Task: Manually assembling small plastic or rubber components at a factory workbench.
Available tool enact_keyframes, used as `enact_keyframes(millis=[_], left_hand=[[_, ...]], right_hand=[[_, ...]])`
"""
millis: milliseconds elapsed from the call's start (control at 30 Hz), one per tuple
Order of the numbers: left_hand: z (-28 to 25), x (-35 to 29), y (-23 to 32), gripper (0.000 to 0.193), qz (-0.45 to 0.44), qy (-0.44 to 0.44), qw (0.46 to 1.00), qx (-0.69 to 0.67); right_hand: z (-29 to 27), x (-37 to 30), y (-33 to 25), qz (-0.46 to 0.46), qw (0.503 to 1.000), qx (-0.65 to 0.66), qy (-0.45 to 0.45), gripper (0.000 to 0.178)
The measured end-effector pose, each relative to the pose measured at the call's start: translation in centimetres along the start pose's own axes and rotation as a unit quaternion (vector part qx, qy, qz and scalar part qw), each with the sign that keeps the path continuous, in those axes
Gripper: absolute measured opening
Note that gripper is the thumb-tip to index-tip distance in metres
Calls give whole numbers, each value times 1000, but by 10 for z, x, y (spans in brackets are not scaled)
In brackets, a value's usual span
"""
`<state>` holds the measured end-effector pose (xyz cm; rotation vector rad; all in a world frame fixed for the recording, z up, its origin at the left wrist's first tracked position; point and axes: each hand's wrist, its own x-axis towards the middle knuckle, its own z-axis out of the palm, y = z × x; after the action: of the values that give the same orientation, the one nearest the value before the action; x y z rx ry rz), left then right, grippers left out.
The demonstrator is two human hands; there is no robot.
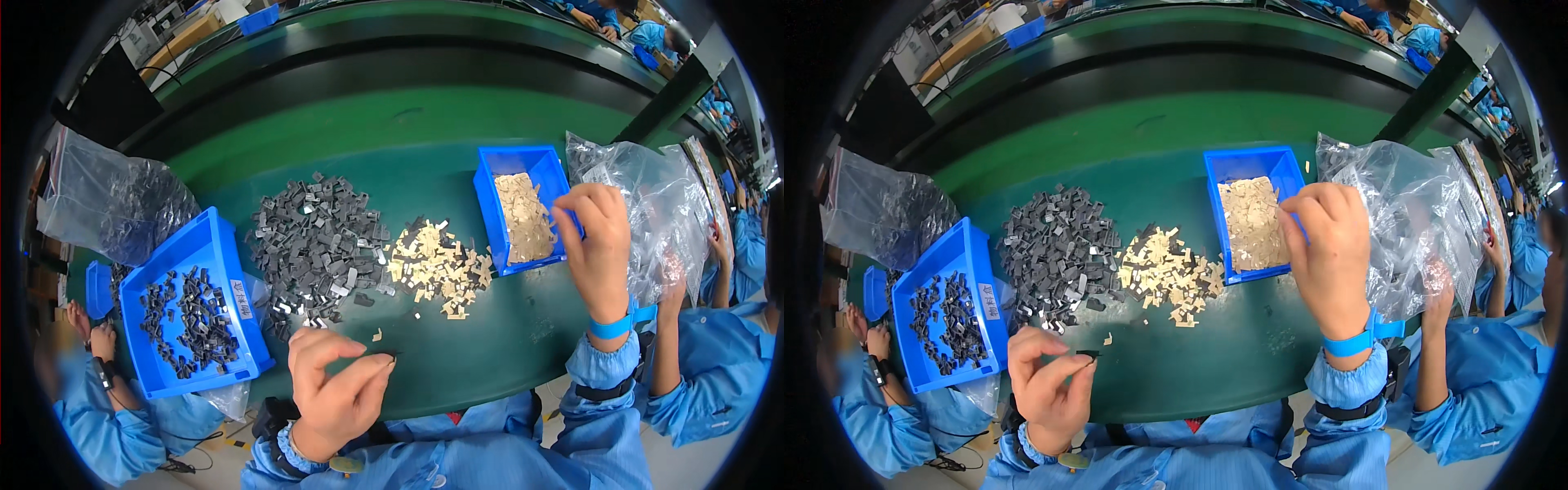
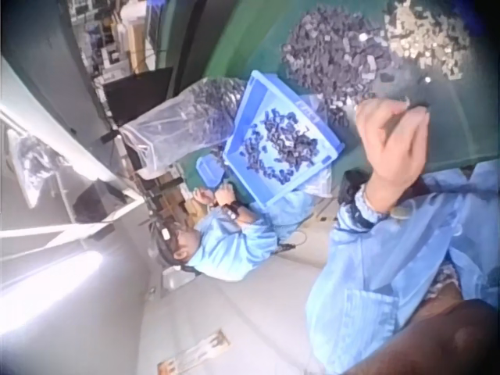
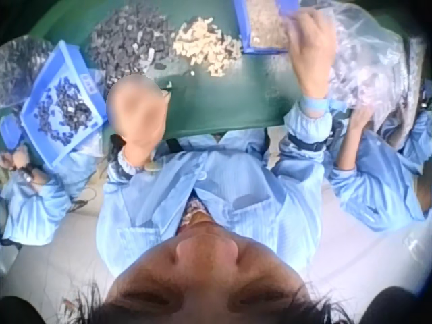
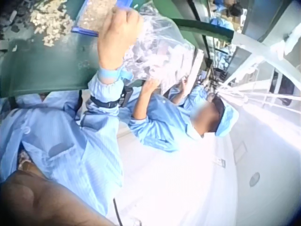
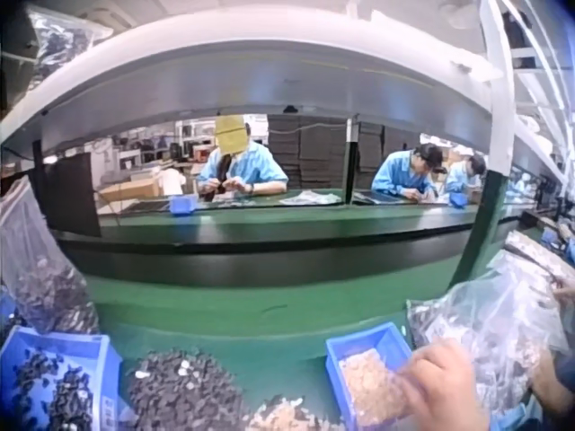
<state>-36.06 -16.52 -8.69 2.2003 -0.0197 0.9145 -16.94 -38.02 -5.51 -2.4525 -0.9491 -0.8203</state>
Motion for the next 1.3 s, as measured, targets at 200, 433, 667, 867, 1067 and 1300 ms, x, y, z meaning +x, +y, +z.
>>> enact_keyframes(millis=[200, 433, 667, 867, 1067, 1300], left_hand=[[-1, 0, -1, 23, 211, -65, 969, 108], [0, -9, 6, 20, 246, -80, 960, 106], [-2, -17, 6, 30, 238, -104, 958, 120], [3, -5, -6, 31, 171, -99, 968, 155], [13, 4, -24, 39, 9, -98, 958, 271], [29, 4, -38, 28, -61, -94, 936, 334]], right_hand=[[-7, -11, -53, 19, 848, 461, -261, 6], [12, -19, -72, 0, 686, 597, -417, 9], [13, -23, -76, -47, 706, 570, -417, 7], [19, -33, -81, -23, 771, 525, -360, 7], [29, -33, -85, 135, 828, 512, -186, 6], [30, -36, -87, 128, 827, 514, -186, 7]])
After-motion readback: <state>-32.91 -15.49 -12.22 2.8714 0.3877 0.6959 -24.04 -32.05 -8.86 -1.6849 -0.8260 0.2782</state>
